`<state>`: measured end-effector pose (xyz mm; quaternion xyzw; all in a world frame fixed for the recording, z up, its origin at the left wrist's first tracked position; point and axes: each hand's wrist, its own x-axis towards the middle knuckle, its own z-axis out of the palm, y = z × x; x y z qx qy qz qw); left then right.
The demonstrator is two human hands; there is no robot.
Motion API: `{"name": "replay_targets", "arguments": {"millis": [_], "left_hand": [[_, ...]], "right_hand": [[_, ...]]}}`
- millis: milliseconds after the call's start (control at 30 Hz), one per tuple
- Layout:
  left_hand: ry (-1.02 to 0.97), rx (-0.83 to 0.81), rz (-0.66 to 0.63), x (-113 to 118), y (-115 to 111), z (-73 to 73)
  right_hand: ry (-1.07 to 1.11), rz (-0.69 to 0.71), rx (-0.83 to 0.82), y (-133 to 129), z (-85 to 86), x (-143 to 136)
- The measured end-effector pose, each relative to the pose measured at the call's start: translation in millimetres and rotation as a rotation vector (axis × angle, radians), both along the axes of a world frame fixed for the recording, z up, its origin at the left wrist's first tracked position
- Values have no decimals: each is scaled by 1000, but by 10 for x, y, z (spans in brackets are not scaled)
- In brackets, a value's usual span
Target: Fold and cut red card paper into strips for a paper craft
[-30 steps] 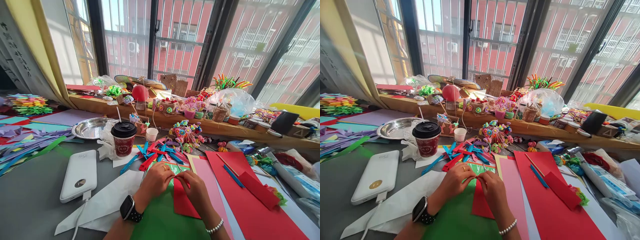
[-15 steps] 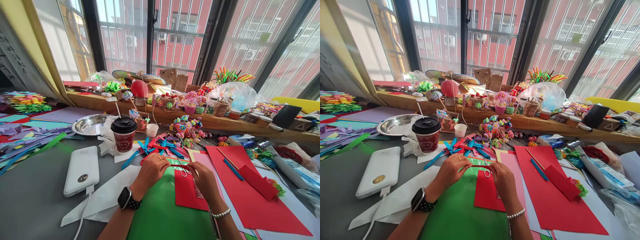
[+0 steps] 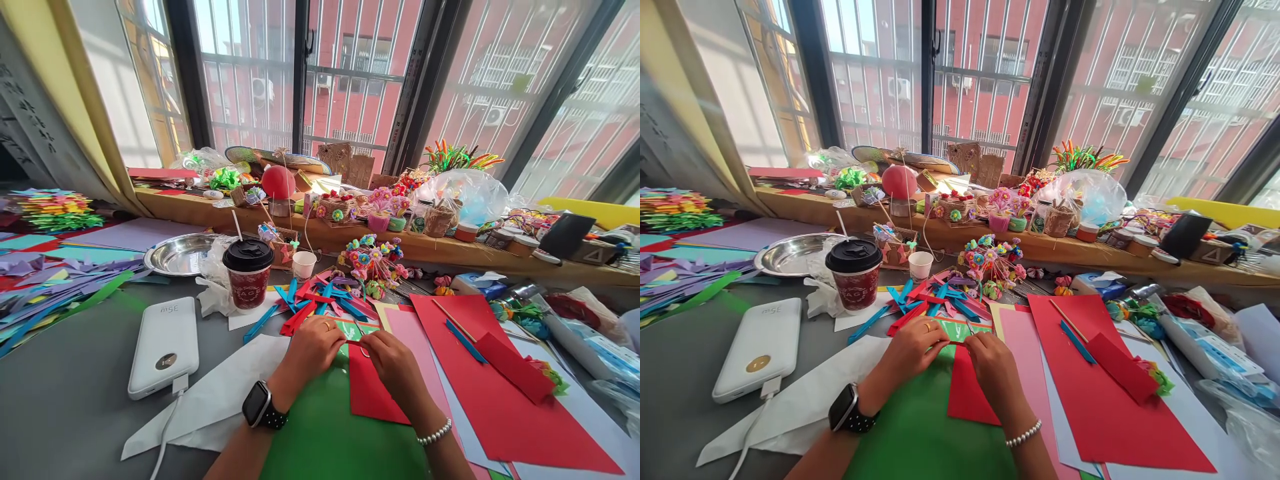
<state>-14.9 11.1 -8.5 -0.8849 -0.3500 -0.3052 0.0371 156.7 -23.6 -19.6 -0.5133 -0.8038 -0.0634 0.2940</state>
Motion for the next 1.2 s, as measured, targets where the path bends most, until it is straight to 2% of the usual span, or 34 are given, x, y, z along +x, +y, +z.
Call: {"name": "replay_targets", "arguments": {"millis": [133,333,533,633,767,900,1200], "left_hand": [[0,-1,49,-104,39,57],[26,34,80,-178,72,62],[-38,65,197,-272,90,130],[-106,69,155,-170,45,118],[-15,58,-39,36,-32,2],[55,32,1,87,-46,-87],[16,51,12,62,-29,-65]], "right_hand": [[36,-28,-13,6,41,72],[48,-68,-4,15,18,136],[21,-113,37,33,5,225],[4,-84,28,7,27,146],[-13,6,45,-36,50,-24],[-12,28,78,-40,43,-75],[22,-56,83,-20,33,35]]}}
